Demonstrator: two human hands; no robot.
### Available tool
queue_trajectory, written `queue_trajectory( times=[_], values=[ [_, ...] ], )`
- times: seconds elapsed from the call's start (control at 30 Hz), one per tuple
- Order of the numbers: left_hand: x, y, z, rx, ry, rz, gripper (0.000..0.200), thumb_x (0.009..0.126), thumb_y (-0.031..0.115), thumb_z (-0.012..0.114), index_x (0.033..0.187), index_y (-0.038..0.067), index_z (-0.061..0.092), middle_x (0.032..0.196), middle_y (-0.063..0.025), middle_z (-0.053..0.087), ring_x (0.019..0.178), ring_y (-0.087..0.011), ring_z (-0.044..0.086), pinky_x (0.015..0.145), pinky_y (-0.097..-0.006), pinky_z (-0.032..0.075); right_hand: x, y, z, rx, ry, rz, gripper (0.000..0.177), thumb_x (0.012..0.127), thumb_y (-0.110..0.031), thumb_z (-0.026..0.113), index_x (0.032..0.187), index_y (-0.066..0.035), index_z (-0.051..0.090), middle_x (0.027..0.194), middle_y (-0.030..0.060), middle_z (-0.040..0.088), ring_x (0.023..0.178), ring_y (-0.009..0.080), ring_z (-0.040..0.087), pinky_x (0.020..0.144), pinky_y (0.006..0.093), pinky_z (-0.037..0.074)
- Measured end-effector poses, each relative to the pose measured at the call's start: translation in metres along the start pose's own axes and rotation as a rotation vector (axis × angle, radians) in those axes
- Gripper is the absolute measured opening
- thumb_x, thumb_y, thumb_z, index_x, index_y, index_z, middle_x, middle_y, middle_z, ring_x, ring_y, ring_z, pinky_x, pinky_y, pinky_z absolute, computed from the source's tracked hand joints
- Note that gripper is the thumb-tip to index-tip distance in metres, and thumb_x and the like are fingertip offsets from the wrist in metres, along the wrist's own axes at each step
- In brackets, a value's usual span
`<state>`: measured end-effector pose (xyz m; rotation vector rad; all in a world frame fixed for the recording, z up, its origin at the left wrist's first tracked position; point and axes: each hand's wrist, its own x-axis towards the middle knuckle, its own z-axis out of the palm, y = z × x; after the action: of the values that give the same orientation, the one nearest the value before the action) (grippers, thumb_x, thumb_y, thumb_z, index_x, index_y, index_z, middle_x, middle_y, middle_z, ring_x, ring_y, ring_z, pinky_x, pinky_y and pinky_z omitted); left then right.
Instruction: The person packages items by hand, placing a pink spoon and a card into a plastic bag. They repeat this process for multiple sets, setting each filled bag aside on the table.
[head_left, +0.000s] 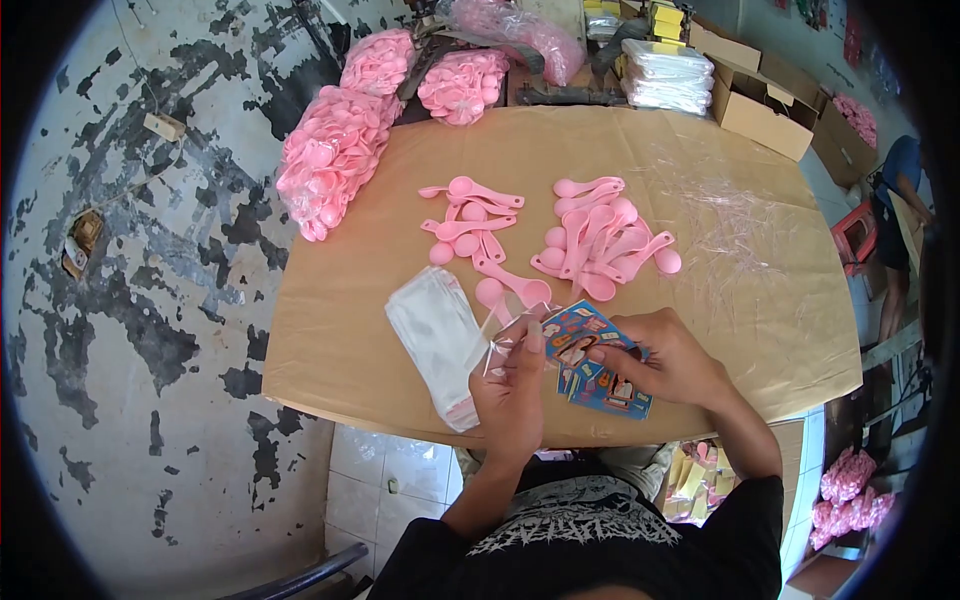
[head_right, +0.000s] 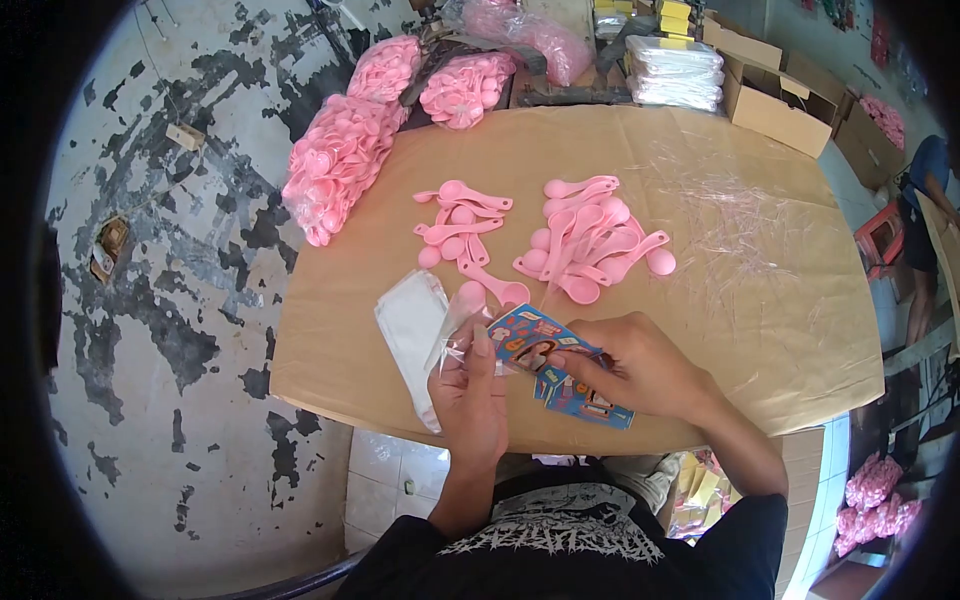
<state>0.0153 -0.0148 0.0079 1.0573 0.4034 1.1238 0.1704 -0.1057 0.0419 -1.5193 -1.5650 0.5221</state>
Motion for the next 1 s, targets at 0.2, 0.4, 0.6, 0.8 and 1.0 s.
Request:
queue_trajectory(
  times=[0.2, 0.4, 0.6, 0.8, 1.0],
  values=[
    [0.005, -0.003, -0.012, -0.020, -0.082, -0.129, 0.029, 0.096, 0.011, 0.058, 0.121, -0.005, 0.060, 0.107, -0.0081, 0.067, 0.093, -0.0093, 0.060, 0.082, -0.0246, 0.049, 0.002, -0.007, -0.003, 0.035, -0.168, 0.059, 0.016, 0.091, -0.016, 0.062, 0.099, -0.002, 0.064, 0.065, 0.0111, 0.061, 0.054, 0.0207, 0.058, 0.054, 0.0322, 0.046],
    [-0.003, -0.002, -0.011, 0.013, -0.237, -0.246, 0.022, 0.092, 0.006, 0.063, 0.112, -0.002, 0.063, 0.100, -0.0043, 0.067, 0.091, -0.0080, 0.059, 0.080, -0.0248, 0.049, 0.006, -0.005, 0.011, 0.166, -0.085, 0.039, 0.021, 0.092, -0.014, 0.059, 0.110, -0.003, 0.061, 0.068, 0.0096, 0.060, 0.059, 0.0131, 0.058, 0.057, 0.0296, 0.046],
    [-0.001, 0.002, -0.028, -0.329, -0.322, -0.111, 0.043, 0.098, 0.011, 0.051, 0.137, -0.004, 0.040, 0.136, -0.0191, 0.048, 0.122, -0.0258, 0.049, 0.102, -0.0390, 0.041, 0.011, -0.001, 0.023, 0.307, -0.085, 0.130, 0.025, 0.092, -0.013, 0.062, 0.115, -0.002, 0.061, 0.076, 0.0038, 0.062, 0.069, 0.0074, 0.056, 0.059, 0.0269, 0.044],
    [0.000, 0.003, -0.033, -0.119, -0.313, -0.028, 0.058, 0.098, 0.025, 0.051, 0.143, -0.006, 0.032, 0.142, -0.0238, 0.042, 0.131, -0.0305, 0.043, 0.110, -0.0434, 0.032, 0.027, -0.015, 0.039, 0.485, -0.046, 0.226, 0.016, 0.090, -0.015, 0.067, 0.090, 0.001, 0.062, 0.079, 0.0009, 0.062, 0.072, 0.0055, 0.054, 0.059, 0.0250, 0.042],
    [0.012, -0.009, -0.057, -0.494, -0.450, 0.247, 0.047, 0.090, 0.023, 0.061, 0.130, 0.004, 0.043, 0.128, -0.0148, 0.056, 0.129, -0.0339, 0.043, 0.109, -0.0481, 0.031, 0.056, -0.001, 0.042, 0.409, -0.271, -0.236, 0.021, 0.091, -0.020, 0.061, 0.086, 0.000, 0.063, 0.073, 0.0040, 0.062, 0.067, 0.0103, 0.054, 0.060, 0.0287, 0.043]
  ],
)
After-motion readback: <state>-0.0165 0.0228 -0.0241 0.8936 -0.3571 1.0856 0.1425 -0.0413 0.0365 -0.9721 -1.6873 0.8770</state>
